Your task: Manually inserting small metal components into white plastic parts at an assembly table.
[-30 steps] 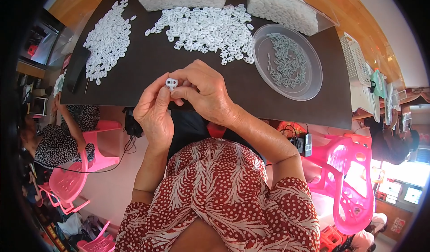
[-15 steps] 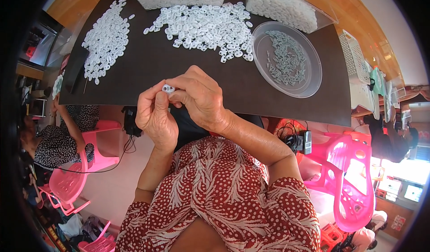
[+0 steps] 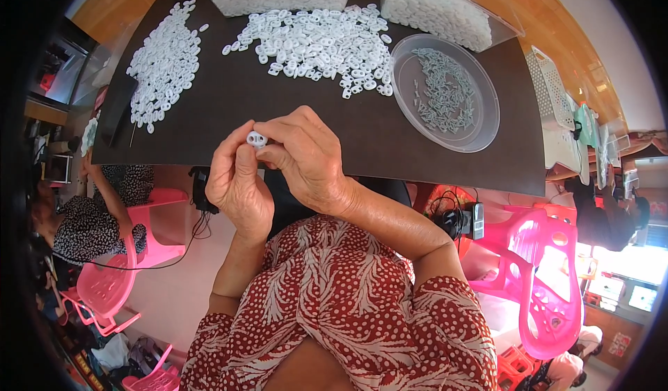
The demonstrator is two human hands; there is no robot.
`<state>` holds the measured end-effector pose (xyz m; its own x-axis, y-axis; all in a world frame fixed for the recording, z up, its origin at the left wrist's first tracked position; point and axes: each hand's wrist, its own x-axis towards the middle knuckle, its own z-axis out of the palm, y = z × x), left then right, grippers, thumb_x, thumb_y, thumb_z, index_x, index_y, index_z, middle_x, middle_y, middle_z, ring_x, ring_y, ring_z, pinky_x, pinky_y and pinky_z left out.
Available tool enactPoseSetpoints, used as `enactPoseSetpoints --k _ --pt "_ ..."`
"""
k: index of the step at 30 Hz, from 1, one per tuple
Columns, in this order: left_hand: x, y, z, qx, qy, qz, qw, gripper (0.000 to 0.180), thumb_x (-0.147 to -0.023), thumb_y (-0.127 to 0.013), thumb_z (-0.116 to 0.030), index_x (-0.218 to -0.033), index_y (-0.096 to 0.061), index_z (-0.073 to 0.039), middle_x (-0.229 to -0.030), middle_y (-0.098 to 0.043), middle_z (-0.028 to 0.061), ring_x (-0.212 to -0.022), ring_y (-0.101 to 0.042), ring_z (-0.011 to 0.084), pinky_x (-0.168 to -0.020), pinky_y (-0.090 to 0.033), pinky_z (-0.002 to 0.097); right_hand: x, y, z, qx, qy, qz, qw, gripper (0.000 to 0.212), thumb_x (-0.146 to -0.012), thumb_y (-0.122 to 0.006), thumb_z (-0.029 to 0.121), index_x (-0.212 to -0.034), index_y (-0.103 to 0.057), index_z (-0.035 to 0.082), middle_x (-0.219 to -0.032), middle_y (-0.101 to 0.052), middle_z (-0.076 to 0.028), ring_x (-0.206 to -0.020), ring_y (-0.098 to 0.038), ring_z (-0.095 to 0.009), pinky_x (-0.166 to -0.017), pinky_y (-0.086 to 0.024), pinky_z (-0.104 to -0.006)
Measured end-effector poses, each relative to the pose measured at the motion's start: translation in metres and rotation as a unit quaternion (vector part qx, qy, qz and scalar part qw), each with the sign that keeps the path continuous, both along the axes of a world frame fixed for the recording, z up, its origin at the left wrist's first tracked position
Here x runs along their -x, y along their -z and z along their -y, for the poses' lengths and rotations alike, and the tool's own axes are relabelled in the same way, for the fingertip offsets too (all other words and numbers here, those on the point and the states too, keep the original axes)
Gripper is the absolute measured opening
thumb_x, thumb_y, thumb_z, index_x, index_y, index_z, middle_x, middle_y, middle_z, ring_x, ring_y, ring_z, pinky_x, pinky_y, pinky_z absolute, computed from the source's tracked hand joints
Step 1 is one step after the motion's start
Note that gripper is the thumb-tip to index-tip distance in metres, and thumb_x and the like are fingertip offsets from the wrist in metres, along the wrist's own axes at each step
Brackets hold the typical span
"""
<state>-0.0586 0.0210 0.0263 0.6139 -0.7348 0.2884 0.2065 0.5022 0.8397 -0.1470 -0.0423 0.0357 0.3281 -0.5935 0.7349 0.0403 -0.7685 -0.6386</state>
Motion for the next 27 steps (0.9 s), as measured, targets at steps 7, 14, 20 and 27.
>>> enactPoseSetpoints --k 7,14,20,27 --pt "0.004 0.012 0.001 0.046 -0.037 0.089 0.994 0.023 -0.093 -0.054 -0.014 -0.106 -0.057 0.005 -0.095 -0.057 0.0047 -0.082 -0.051 0.0090 -0.073 -0.044 0.0226 0.000 0.004 -0.001 0.072 0.024 -0.005 0.997 0.036 -0.065 -0.073 0.000 -0.098 -0.059 -0.001 -0.086 -0.061 -0.010 -0.071 -0.055 -0.023 -0.059 -0.046 -0.0299" --pt "0.008 0.014 0.003 0.052 -0.089 0.139 0.985 0.024 -0.094 -0.054 -0.019 -0.102 -0.057 0.003 -0.084 -0.050 0.0004 -0.078 -0.045 0.0077 -0.073 -0.040 0.0223 -0.001 0.008 -0.001 0.105 0.015 0.012 0.994 0.029 -0.074 -0.068 0.000 -0.101 -0.058 -0.005 -0.087 -0.061 -0.014 -0.070 -0.057 -0.025 -0.058 -0.046 -0.0304" --pt "0.011 0.019 0.007 0.055 -0.108 0.137 0.983 0.021 -0.093 -0.054 -0.018 -0.099 -0.057 0.003 -0.081 -0.049 0.0026 -0.073 -0.042 0.0098 -0.065 -0.039 0.0221 -0.002 0.013 0.001 0.119 0.018 0.016 0.993 0.027 -0.075 -0.067 -0.001 -0.100 -0.058 -0.005 -0.085 -0.061 -0.014 -0.067 -0.056 -0.024 -0.056 -0.046 -0.0304" --pt "0.012 0.026 0.012 0.039 -0.116 0.147 0.981 0.021 -0.094 -0.053 -0.018 -0.098 -0.057 0.002 -0.081 -0.049 0.0025 -0.074 -0.042 0.0100 -0.067 -0.038 0.0226 0.001 0.016 0.003 0.101 0.030 0.004 0.994 0.023 -0.077 -0.065 -0.002 -0.099 -0.059 -0.005 -0.082 -0.061 -0.013 -0.065 -0.055 -0.023 -0.054 -0.045 -0.0292"
